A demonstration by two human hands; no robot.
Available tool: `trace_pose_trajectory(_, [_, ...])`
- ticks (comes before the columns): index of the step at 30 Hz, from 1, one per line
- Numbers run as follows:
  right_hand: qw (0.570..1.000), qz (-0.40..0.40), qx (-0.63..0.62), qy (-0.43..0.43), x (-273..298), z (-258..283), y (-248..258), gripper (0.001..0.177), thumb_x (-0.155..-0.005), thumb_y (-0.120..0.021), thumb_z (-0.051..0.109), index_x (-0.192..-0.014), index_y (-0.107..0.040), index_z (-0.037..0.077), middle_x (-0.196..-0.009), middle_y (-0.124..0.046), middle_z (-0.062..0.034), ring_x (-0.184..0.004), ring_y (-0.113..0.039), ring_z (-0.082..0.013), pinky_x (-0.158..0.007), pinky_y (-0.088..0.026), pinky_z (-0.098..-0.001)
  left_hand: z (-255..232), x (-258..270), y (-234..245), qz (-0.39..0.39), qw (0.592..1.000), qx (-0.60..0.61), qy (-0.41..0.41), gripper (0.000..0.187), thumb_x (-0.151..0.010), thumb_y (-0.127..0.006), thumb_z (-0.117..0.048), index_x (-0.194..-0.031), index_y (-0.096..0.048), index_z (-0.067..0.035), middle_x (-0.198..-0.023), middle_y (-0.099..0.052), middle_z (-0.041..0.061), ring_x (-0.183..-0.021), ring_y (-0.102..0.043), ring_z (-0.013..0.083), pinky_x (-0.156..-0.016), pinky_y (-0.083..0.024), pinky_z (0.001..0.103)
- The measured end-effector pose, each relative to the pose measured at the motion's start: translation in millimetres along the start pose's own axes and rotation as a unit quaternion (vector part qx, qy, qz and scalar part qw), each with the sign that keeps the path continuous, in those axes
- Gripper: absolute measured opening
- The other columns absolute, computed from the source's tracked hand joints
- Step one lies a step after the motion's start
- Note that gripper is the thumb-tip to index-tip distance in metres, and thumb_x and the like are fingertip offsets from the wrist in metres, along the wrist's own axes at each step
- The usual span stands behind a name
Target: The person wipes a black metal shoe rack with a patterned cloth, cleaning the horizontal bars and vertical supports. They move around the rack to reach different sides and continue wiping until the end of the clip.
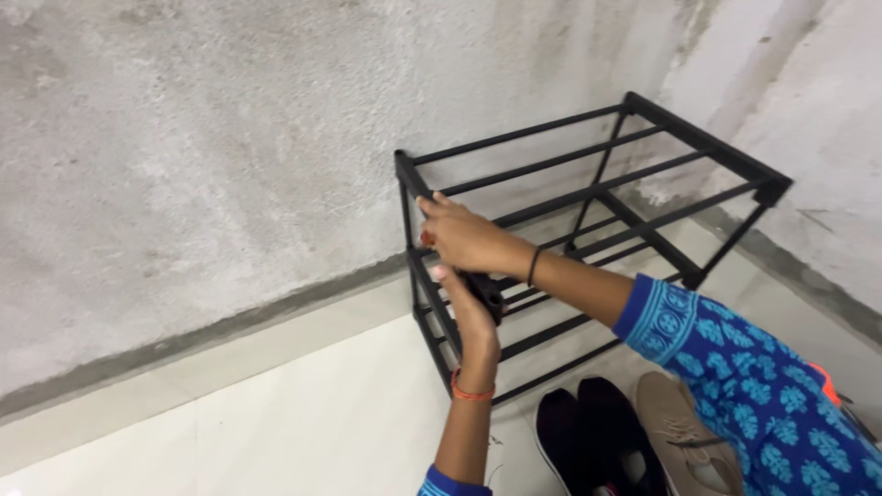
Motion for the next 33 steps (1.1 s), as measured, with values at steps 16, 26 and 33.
trace_pose_trajectory(16, [0.819,-0.525,-0.216,-0.088,-11.8,-99.2,113.7,0.026,-0.11,-0.055,0.015,-0.133,-0.066,0.009,-0.111,-0.06,-0.016,-0.104,-0.064,-0.0278,-0.097,-0.053,-0.0418,-65.7,32.4,-35.4,0.038,0.992,-0.067,-0.101,0.084,-0.097,-0.021,-0.07,-0.157,-0.028,-0.012,-0.118,-0.066,0.014,-0.047,-0.048,0.0089,-0.035,-0.041,0.024])
trace_pose_trajectory(26, [0.972,-0.064,-0.144,-0.173,-40.3,-60.2,51.5,0.041,-0.098,-0.066,0.043,-0.108,-0.08,0.006,-0.126,-0.071,-0.0089,-0.096,-0.074,-0.0277,-0.091,-0.057,-0.0354,-68.5,35.1,-34.4,0.031,0.993,-0.079,-0.083,0.081,-0.097,-0.021,-0.068,-0.157,-0.027,-0.013,-0.118,-0.066,0.014,-0.046,-0.05,0.0098,-0.035,-0.04,0.024])
trace_pose_trajectory(33, [0.983,-0.173,-0.027,-0.045,-54.9,-33.2,39.0,0.045,-0.082,-0.074,0.027,-0.126,-0.071,0.016,-0.122,-0.054,-0.015,-0.115,-0.061,-0.0379,-0.093,-0.051,-0.0414,-74.4,37.6,-36.1,0.039,0.992,-0.088,-0.086,0.078,-0.1,-0.022,-0.065,-0.157,-0.03,-0.013,-0.112,-0.068,0.014,-0.049,-0.052,0.0087,-0.037,-0.044,0.023])
Point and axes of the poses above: each hand's wrist, its own x-axis away from the middle knuckle, its own y-axis out of the back of the hand, z = x × y, the point moved 8 cm from there along -x, towards the middle knuckle
